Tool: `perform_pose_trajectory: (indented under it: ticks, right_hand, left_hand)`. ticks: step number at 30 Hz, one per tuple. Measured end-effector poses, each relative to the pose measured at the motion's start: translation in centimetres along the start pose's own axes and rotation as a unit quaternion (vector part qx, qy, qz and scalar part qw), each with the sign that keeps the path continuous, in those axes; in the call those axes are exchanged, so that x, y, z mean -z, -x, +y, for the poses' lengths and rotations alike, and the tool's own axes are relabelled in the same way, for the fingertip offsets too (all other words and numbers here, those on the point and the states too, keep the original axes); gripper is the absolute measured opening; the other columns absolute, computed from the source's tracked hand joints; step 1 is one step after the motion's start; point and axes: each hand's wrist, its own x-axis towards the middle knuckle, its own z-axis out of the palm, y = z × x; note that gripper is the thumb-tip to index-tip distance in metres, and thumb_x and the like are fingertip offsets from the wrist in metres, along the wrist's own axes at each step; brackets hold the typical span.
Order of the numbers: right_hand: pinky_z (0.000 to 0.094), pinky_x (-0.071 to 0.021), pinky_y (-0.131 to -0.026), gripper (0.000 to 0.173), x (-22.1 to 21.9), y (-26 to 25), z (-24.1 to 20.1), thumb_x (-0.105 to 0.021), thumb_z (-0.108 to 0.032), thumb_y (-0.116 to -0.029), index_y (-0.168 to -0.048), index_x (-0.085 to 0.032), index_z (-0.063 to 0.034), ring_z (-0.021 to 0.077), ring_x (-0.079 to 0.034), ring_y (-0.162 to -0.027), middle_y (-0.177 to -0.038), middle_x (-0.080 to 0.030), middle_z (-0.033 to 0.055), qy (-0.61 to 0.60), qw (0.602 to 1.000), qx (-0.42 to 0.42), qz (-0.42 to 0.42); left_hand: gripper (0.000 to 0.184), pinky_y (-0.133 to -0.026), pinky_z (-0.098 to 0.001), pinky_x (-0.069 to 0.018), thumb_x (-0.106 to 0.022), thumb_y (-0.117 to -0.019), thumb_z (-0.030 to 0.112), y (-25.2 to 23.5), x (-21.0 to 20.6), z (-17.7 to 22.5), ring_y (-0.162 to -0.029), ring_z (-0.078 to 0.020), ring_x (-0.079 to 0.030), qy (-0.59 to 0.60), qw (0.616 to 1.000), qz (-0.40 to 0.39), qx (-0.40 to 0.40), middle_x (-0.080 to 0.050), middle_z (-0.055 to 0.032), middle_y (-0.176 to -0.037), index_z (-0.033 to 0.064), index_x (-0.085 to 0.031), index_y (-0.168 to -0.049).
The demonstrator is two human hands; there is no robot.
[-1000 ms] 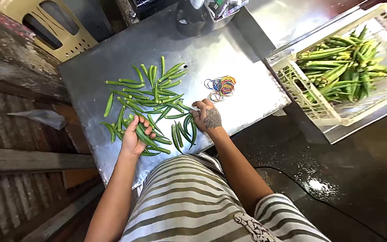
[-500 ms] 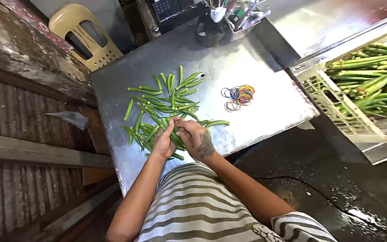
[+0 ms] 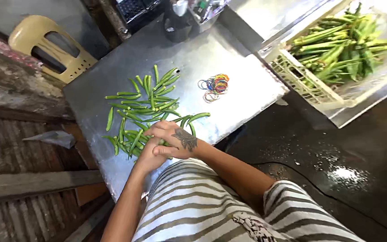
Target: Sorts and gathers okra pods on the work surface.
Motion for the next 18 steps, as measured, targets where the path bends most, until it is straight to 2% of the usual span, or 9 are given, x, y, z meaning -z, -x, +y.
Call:
perform_pose_trajectory:
  ticks: [2,3,5,7,8,9,13,15,18]
  right_hand:
    - [0.0454,-0.0523,-0.102,0.047,1.0,1.0,2.4,-0.042,-0.039,-0.1081,-0.137,-0.063,-0.0094,0.0217,-0.063,-0.118,-0.128,-0.065,0.0108,-0.061,0.994,-0.068,0.068]
    - [0.0445,-0.0558,-0.097,0.040,2.0,2.0,3.6,-0.045,-0.033,-0.1084,-0.136,-0.063,-0.0094,0.0225,-0.066,-0.112,-0.124,-0.066,0.0113,-0.015,0.983,-0.125,0.131]
    - [0.0520,-0.0574,-0.089,0.038,4.7,4.3,6.5,-0.058,-0.033,-0.1044,-0.132,-0.063,-0.0076,0.0340,-0.067,-0.106,-0.120,-0.066,0.0188,0.152,0.921,-0.261,0.246]
    - [0.0603,-0.0537,-0.091,0.046,7.6,5.9,9.7,-0.063,-0.037,-0.0974,-0.129,-0.064,-0.0031,0.0448,-0.063,-0.112,-0.123,-0.063,0.0271,0.274,0.820,-0.391,0.315]
    - [0.0614,-0.0525,-0.090,0.049,8.7,6.5,10.9,-0.065,-0.038,-0.0945,-0.129,-0.064,-0.0033,0.0465,-0.061,-0.114,-0.124,-0.061,0.0287,0.305,0.780,-0.443,0.321]
    - [0.0623,-0.0517,-0.088,0.047,9.4,7.1,11.8,-0.067,-0.035,-0.0934,-0.130,-0.064,-0.0060,0.0477,-0.060,-0.114,-0.126,-0.058,0.0297,0.321,0.763,-0.471,0.306]
    - [0.0637,-0.0508,-0.078,0.028,8.4,10.2,13.0,-0.058,-0.019,-0.0993,-0.125,-0.067,-0.0158,0.0479,-0.058,-0.109,-0.128,-0.055,0.0252,0.322,0.811,-0.415,0.257]
    - [0.0632,-0.0514,-0.077,0.020,8.0,10.6,13.5,-0.055,-0.022,-0.1017,-0.116,-0.068,-0.0151,0.0466,-0.059,-0.107,-0.125,-0.057,0.0240,0.332,0.807,-0.412,0.264]
    - [0.0632,-0.0522,-0.080,0.017,8.4,10.9,14.2,-0.057,-0.021,-0.1019,-0.111,-0.068,-0.0112,0.0457,-0.061,-0.105,-0.119,-0.060,0.0237,0.328,0.807,-0.394,0.294]
  left_hand:
    - [0.023,-0.066,-0.0282,-0.0596,-0.076,-0.0893,0.016,0.3,0.5,-0.9,-0.072,-0.0076,-0.067,0.076,0.997,0.032,0.010,-0.070,0.0003,-0.086,0.0034,-0.067,-0.106]
    - [0.022,-0.058,-0.0289,-0.0575,-0.075,-0.0905,0.019,0.7,0.9,-1.1,-0.064,-0.0095,-0.064,0.103,0.993,0.049,0.023,-0.067,0.0007,-0.080,0.0042,-0.065,-0.104]
    - [0.020,-0.053,-0.0298,-0.0562,-0.074,-0.0913,0.019,1.5,1.4,-1.4,-0.057,-0.0117,-0.061,0.154,0.983,0.087,0.043,-0.065,0.0012,-0.075,0.0064,-0.063,-0.103]
    - [0.016,-0.051,-0.0292,-0.0551,-0.074,-0.0911,0.014,1.9,1.7,-1.8,-0.053,-0.0123,-0.059,0.197,0.973,0.105,0.053,-0.063,0.0010,-0.071,0.0089,-0.062,-0.099]
    - [0.015,-0.050,-0.0282,-0.0540,-0.074,-0.0906,0.013,1.9,1.7,-2.1,-0.051,-0.0121,-0.058,0.206,0.971,0.106,0.057,-0.062,0.0010,-0.069,0.0094,-0.061,-0.098]
    - [0.015,-0.049,-0.0280,-0.0533,-0.074,-0.0902,0.012,1.8,1.8,-2.4,-0.050,-0.0121,-0.057,0.212,0.970,0.104,0.062,-0.062,0.0008,-0.068,0.0091,-0.061,-0.098]
    - [0.014,-0.049,-0.0277,-0.0528,-0.075,-0.0902,0.013,0.9,1.6,-2.4,-0.049,-0.0123,-0.056,0.233,0.965,0.086,0.087,-0.059,0.0005,-0.063,0.0092,-0.062,-0.094]
    - [0.014,-0.050,-0.0273,-0.0523,-0.075,-0.0909,0.014,0.3,1.4,-2.2,-0.049,-0.0116,-0.056,0.238,0.965,0.074,0.085,-0.059,0.0010,-0.062,0.0094,-0.062,-0.094]
    - [0.015,-0.051,-0.0268,-0.0521,-0.076,-0.0908,0.015,-0.1,1.3,-1.9,-0.051,-0.0111,-0.056,0.234,0.966,0.057,0.088,-0.059,0.0010,-0.066,0.0094,-0.063,-0.095]
